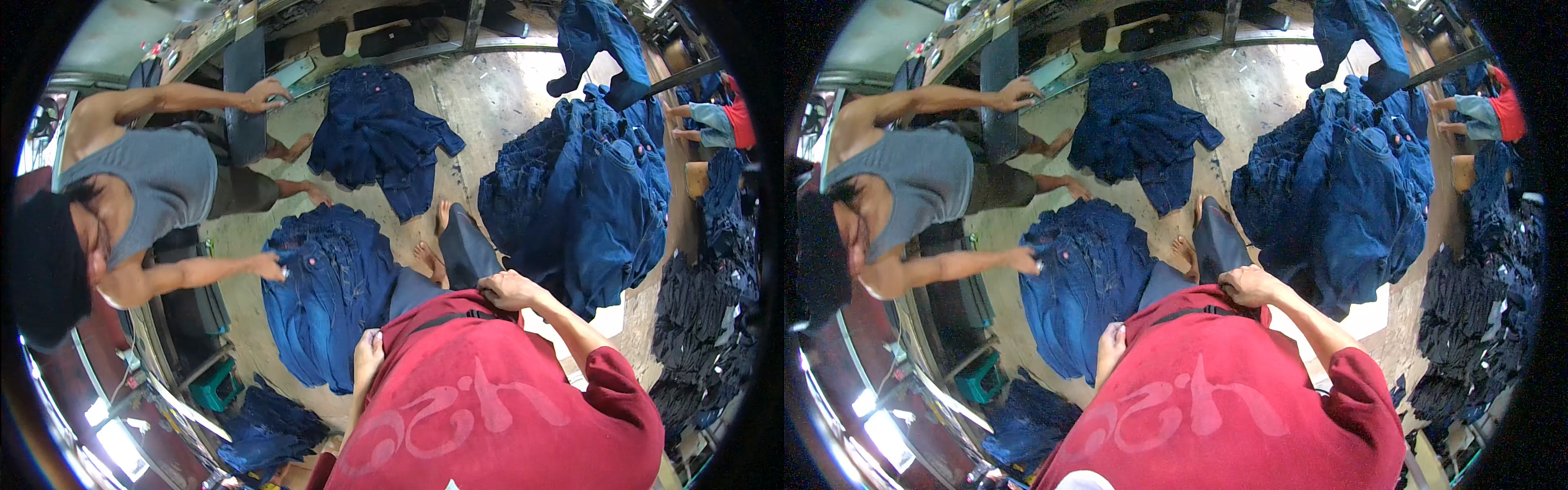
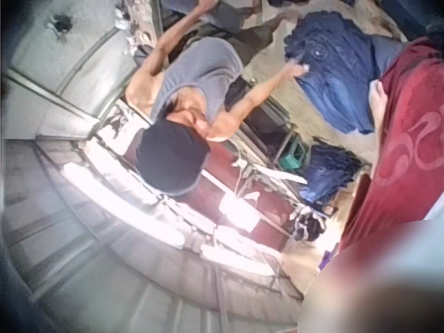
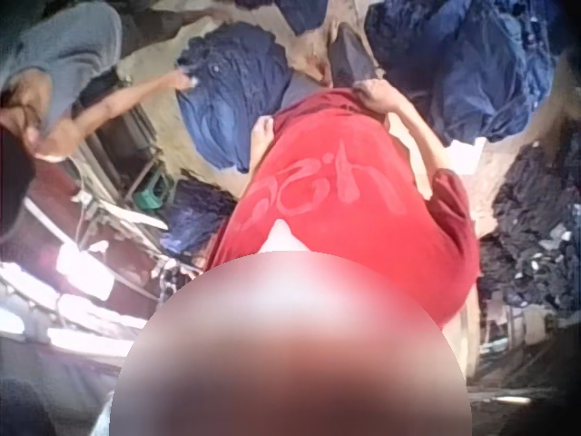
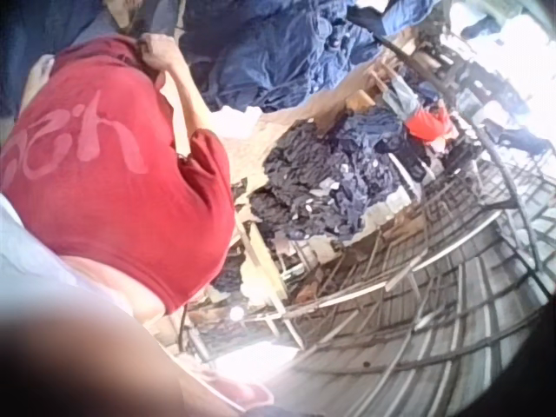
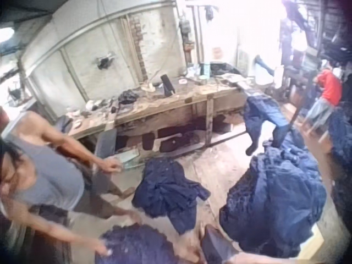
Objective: The person picks up denim jeans from a pile, lays them on a table, and uses a small tool to mark specific areas on the fabric. They repeat this process with several pairs of jeans, folding and placing them aside after marking.
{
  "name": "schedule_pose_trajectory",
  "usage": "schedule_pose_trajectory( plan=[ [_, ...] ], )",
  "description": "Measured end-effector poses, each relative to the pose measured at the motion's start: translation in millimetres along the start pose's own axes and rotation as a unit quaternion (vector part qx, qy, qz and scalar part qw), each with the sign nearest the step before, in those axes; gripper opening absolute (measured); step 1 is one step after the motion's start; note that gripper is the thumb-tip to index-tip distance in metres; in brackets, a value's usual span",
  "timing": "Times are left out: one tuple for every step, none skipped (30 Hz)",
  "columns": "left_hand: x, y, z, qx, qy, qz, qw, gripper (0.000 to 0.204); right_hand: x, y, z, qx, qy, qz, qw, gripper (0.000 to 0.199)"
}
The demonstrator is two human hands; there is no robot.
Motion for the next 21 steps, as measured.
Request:
schedule_pose_trajectory(
  plan=[
    [7.3,1.0,-3.6,-0.103,-0.028,-0.038,0.994,0.031,2.0,-1.9,-16.6,0.021,-0.02,-0.005,1.0,0.027],
    [12.6,4.3,-7.3,-0.125,-0.058,-0.074,0.988,0.031,6.1,-6.0,-33.5,0.047,-0.033,-0.018,0.998,0.026],
    [16.0,13.3,-10.8,-0.158,-0.084,-0.093,0.979,0.031,11.5,-7.3,-51.3,0.052,-0.033,-0.012,0.998,0.025],
    [22.8,19.3,-10.5,-0.191,-0.11,-0.135,0.966,0.031,17.3,-8.5,-68.6,0.059,-0.029,-0.012,0.998,0.025],
    [23.5,32.5,-16.5,-0.237,-0.145,-0.152,0.948,0.029,22.7,-8.6,-81.9,0.069,-0.034,-0.007,0.997,0.024],
    [24.9,40.4,-24.5,-0.237,-0.146,-0.184,0.943,0.028,31.1,-9.0,-96.7,0.07,-0.024,-0.017,0.997,0.024],
    [27.6,48.6,-29.1,-0.25,-0.148,-0.218,0.931,0.027,43.5,-6.2,-111.1,0.07,-0.02,-0.024,0.997,0.024],
    [34.3,56.1,-30.0,-0.263,-0.149,-0.251,0.92,0.026,56.4,-1.5,-125.9,0.07,-0.014,-0.033,0.997,0.024],
    [47.6,67.1,-24.0,-0.351,-0.123,-0.255,0.893,0.029,69.1,5.4,-140.4,0.067,-0.008,-0.036,0.997,0.023],
    [62.4,69.2,-19.7,-0.37,-0.101,-0.293,0.876,0.027,79.4,14.7,-154.7,0.069,-0.003,-0.035,0.997,0.023],
    [77.0,71.0,-15.5,-0.388,-0.079,-0.331,0.857,0.025,89.5,24.7,-170.6,0.071,0.002,-0.035,0.997,0.023],
    [91.7,74.3,-11.4,-0.41,-0.063,-0.356,0.838,0.024,98.1,34.9,-187.6,0.074,0.007,-0.035,0.997,0.023],
    [110.0,78.5,-10.0,-0.378,-0.065,-0.343,0.857,0.025,101.5,46.7,-201.3,0.078,-0.003,-0.03,0.996,0.023],
    [125.4,79.1,-4.1,-0.407,-0.063,-0.355,0.839,0.026,102.5,56.8,-217.4,0.077,0.012,-0.023,0.997,0.023],
    [143.7,79.5,0.7,-0.405,-0.071,-0.346,0.843,0.027,101.1,69.0,-236.0,0.073,0.027,-0.013,0.997,0.024],
    [164.9,77.6,5.2,-0.397,-0.079,-0.331,0.853,0.028,101.3,83.9,-252.7,0.064,0.028,0.007,0.998,0.024],
    [183.6,72.7,7.8,-0.388,-0.088,-0.315,0.862,0.029,101.1,96.4,-268.9,0.055,0.041,0.021,0.997,0.025],
    [203.8,65.7,10.9,-0.375,-0.097,-0.299,0.872,0.029,98.8,109.7,-279.9,0.042,0.038,0.047,0.997,0.026],
    [224.3,60.5,14.7,-0.365,-0.112,-0.272,0.883,0.03,98.2,123.2,-290.6,0.03,0.036,0.074,0.996,0.026],
    [247.1,58.0,18.6,-0.354,-0.134,-0.241,0.894,0.031,99.0,133.5,-300.7,0.029,0.039,0.084,0.995,0.027],
    [269.9,58.3,20.9,-0.344,-0.158,-0.212,0.901,0.032,98.4,143.7,-308.4,0.032,0.044,0.102,0.993,0.027]
  ],
)
Point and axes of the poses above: each hand's wrist, its own x-axis towards the middle knuckle, its own z-axis out of the palm, y = z × x, the point moved 9 cm from there along x, towards the middle knuckle, and after that the axes turned 14 degrees about -x, right-handed, at the moved point
